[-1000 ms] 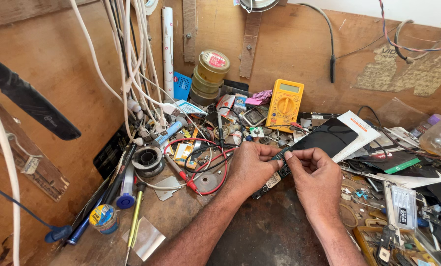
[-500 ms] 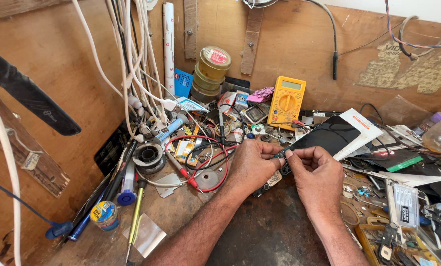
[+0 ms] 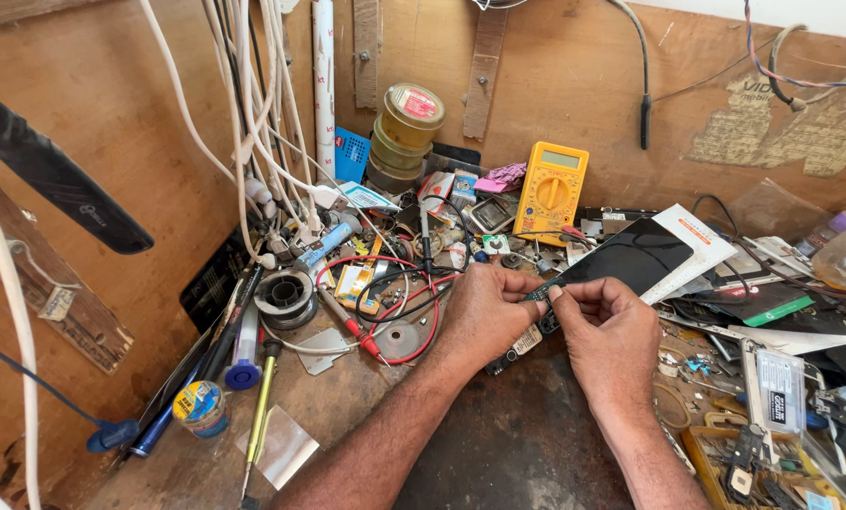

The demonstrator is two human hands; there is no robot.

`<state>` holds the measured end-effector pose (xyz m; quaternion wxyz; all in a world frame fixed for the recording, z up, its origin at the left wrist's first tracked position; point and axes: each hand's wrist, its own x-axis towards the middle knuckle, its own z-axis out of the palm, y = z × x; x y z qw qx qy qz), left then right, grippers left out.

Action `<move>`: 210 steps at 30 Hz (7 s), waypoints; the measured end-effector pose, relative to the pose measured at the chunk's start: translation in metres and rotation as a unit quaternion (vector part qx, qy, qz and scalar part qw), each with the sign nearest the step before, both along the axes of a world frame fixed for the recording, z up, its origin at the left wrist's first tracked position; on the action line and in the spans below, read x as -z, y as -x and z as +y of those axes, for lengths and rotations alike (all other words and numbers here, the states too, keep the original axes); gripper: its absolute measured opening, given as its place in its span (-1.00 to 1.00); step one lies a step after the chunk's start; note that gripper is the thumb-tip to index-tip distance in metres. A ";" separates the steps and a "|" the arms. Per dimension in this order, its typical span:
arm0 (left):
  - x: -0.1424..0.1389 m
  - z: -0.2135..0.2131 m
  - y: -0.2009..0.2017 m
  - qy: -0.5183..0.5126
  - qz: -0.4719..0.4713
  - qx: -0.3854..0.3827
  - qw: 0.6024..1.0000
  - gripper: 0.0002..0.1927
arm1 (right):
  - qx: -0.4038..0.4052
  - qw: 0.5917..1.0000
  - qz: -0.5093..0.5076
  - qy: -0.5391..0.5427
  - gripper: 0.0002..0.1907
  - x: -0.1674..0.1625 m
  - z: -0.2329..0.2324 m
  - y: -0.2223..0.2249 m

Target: The person works on a disassembled smartphone motherboard at a cluttered repair bench, picking at and repositioning small components on the board with their fingers. They then pick up a hot air gun and direct heated air at the board while holding it steady with the other hand.

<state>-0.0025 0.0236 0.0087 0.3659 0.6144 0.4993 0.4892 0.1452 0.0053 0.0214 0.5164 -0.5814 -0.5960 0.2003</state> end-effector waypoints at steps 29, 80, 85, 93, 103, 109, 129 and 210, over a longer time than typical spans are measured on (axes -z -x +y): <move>0.005 0.005 0.002 0.015 -0.072 0.060 0.995 -0.72 | -0.040 0.993 0.107 0.007 -0.86 0.007 0.005 -0.005; -0.007 -0.005 0.001 -0.030 -0.008 0.023 0.999 -0.70 | -0.056 0.984 0.169 0.023 -0.87 0.010 0.005 -0.008; -0.007 -0.006 0.002 -0.032 -0.012 0.027 0.999 -0.70 | -0.057 0.983 0.172 0.023 -0.87 0.010 0.006 -0.007; -0.008 -0.005 0.002 -0.022 -0.001 0.022 1.000 -0.69 | -0.046 0.985 0.165 0.033 -0.88 0.009 0.004 -0.006; -0.005 -0.003 0.003 -0.020 -0.012 0.026 0.999 -0.70 | -0.074 0.975 0.205 0.040 -0.86 0.009 0.006 -0.009; -0.006 -0.002 0.003 -0.022 -0.017 0.030 0.999 -0.71 | -0.094 0.968 0.227 0.045 -0.84 0.009 0.006 -0.010; 0.001 0.002 0.003 -0.032 -0.051 0.055 0.997 -0.68 | -0.088 0.966 0.237 0.051 -0.84 0.008 0.006 -0.009; 0.015 0.012 -0.004 -0.031 -0.235 0.012 0.971 -0.70 | -0.062 0.970 0.216 0.094 -0.76 0.008 0.001 -0.001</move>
